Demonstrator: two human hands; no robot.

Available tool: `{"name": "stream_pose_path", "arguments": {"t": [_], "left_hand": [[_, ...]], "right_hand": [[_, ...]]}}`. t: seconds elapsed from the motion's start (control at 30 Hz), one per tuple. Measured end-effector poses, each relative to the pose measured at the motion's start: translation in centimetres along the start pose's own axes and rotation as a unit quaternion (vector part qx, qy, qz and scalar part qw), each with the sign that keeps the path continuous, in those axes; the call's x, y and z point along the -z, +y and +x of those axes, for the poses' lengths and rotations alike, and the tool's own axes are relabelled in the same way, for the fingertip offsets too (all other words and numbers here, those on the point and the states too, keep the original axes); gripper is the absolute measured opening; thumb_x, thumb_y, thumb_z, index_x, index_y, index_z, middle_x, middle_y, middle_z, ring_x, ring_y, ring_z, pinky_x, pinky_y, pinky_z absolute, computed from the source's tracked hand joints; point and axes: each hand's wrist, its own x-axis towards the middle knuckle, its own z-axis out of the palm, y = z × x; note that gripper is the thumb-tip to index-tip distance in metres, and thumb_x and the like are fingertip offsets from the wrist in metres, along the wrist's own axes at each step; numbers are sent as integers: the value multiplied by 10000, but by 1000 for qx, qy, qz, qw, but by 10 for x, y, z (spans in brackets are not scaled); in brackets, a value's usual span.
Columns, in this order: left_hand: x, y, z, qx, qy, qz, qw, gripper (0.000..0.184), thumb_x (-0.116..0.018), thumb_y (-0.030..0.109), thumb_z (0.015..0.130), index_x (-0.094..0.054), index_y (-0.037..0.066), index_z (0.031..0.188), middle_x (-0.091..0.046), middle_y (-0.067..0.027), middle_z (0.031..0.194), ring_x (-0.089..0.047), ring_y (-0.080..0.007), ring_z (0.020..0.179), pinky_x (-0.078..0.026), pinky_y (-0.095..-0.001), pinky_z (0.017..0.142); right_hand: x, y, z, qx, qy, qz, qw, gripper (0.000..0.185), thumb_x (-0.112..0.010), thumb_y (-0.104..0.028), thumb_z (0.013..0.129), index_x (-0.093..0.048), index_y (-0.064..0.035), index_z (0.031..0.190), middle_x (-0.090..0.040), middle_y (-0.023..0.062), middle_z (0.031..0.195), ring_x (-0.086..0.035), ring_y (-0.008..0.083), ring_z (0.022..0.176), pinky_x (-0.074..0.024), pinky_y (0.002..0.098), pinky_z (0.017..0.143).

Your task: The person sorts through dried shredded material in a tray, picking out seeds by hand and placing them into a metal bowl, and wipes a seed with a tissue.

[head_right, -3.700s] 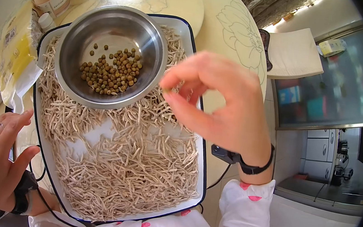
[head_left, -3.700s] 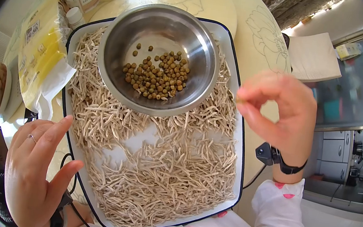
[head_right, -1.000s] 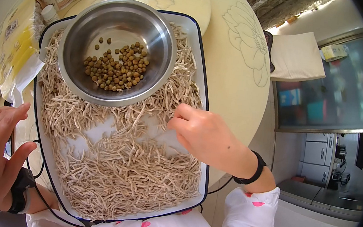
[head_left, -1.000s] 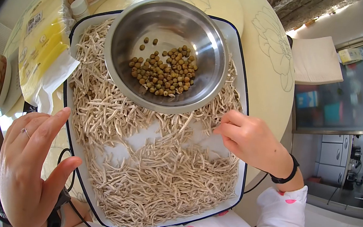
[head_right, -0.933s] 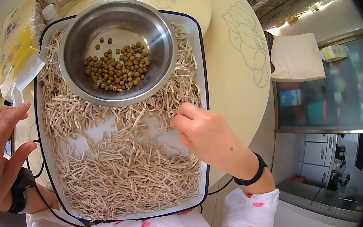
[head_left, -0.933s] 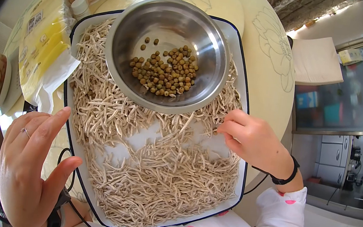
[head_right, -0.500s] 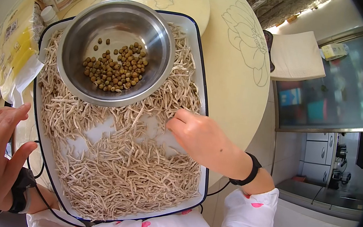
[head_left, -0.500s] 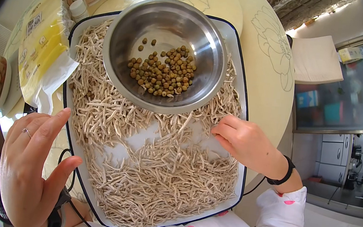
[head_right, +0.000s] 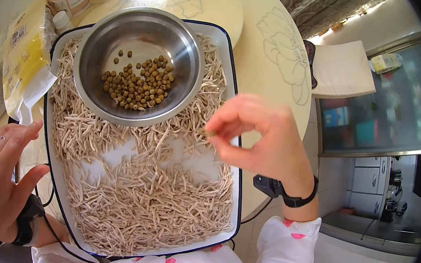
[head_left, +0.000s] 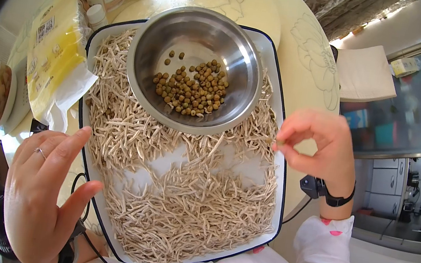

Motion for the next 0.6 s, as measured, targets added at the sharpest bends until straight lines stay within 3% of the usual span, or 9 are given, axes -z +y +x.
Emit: {"name": "stream_pose_path", "arguments": {"t": [0.1,0.27,0.37,0.47,0.6], "left_hand": [[1,2,0,-4,-2,9,1000,552,-760,257,817,-597,-13,1271,-667,-169,1074,-598,-366,1025,-468,-434,893],[3,4,0,8,0,7,1000,538,-757,258,825,-602,-13,1264,-673,-170,1075,-598,-375,1020,-468,-441,900],[4,3,0,7,7,10,1000,532,-755,270,830,-608,-11,1256,-677,-170,1075,-600,-374,1021,-467,-441,908],[2,2,-1,5,9,11,1000,540,-768,249,810,-608,-10,1255,-677,-169,1076,-600,-373,1023,-466,-441,913],[0,2,2,11,4,4,1000,556,-781,216,784,-605,-11,1259,-675,-168,1069,-600,-374,1024,-465,-440,916]], "right_hand": [[-2,-8,26,58,38,42,997,158,-711,110,771,-701,11,894,-685,57,910,-714,126,801,-599,241,719],[-13,-3,59,137,26,-63,988,180,-704,52,840,-722,5,1013,-709,72,976,-715,134,825,-603,242,745],[-18,-1,58,90,35,-11,995,161,-709,27,847,-733,-6,1002,-725,68,989,-712,136,814,-602,251,726],[-10,2,47,167,45,-150,973,163,-719,-5,850,-742,-31,1010,-735,73,974,-708,150,782,-591,261,678],[-11,1,18,119,-72,-130,982,109,-721,-53,846,-744,-67,952,-703,71,845,-694,198,724,-559,312,609]]}}
